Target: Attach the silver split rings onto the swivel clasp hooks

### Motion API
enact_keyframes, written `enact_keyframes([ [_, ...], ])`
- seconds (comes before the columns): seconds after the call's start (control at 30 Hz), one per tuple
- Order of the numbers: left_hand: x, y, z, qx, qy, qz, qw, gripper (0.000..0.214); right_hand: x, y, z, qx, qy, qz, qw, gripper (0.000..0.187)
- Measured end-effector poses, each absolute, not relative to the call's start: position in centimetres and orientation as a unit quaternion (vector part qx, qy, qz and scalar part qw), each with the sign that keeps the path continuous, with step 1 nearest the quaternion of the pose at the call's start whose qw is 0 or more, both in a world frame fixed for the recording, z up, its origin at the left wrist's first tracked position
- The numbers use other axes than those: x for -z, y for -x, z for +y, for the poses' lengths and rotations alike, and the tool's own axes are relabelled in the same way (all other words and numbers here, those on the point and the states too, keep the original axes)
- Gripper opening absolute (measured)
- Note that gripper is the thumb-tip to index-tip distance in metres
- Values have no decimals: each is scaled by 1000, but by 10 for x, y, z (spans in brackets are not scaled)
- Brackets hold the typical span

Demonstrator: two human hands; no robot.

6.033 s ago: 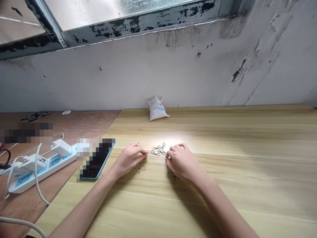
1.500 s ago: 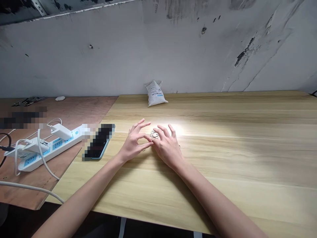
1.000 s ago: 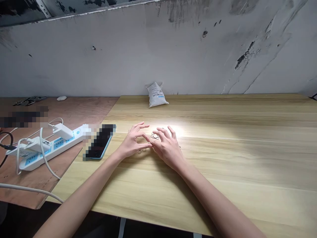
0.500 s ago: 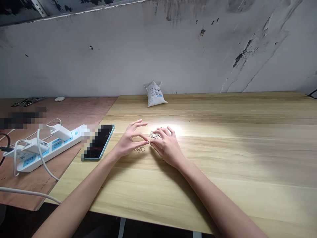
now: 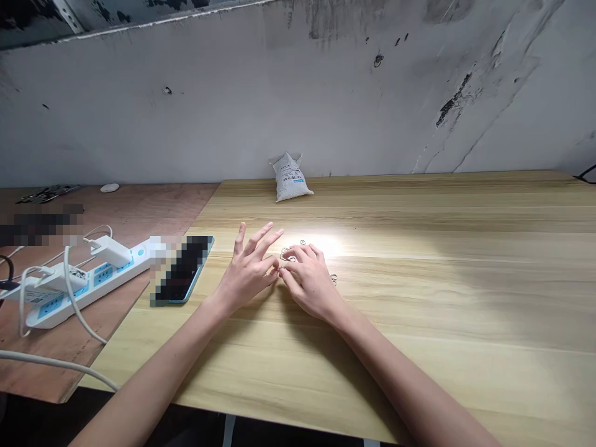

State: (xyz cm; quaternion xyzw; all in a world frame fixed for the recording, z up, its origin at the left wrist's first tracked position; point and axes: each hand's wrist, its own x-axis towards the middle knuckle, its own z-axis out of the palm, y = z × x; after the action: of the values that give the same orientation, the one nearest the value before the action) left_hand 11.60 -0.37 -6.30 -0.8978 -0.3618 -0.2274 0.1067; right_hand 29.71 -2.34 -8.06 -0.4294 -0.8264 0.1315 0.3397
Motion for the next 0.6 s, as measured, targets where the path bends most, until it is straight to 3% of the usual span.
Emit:
enact_keyframes([
  [0.17, 60, -104, 3, 272, 887, -370, 38, 8, 83, -307, -16, -207, 426, -801, 366, 25],
  [0.4, 61, -100, 6, 317, 878, -359, 8, 6, 81, -312, -14, -159, 442, -809, 353, 25],
  [0.6, 63, -108, 4, 263, 890, -368, 47, 12, 83, -311, -13, -87, 436, -836, 323, 22],
])
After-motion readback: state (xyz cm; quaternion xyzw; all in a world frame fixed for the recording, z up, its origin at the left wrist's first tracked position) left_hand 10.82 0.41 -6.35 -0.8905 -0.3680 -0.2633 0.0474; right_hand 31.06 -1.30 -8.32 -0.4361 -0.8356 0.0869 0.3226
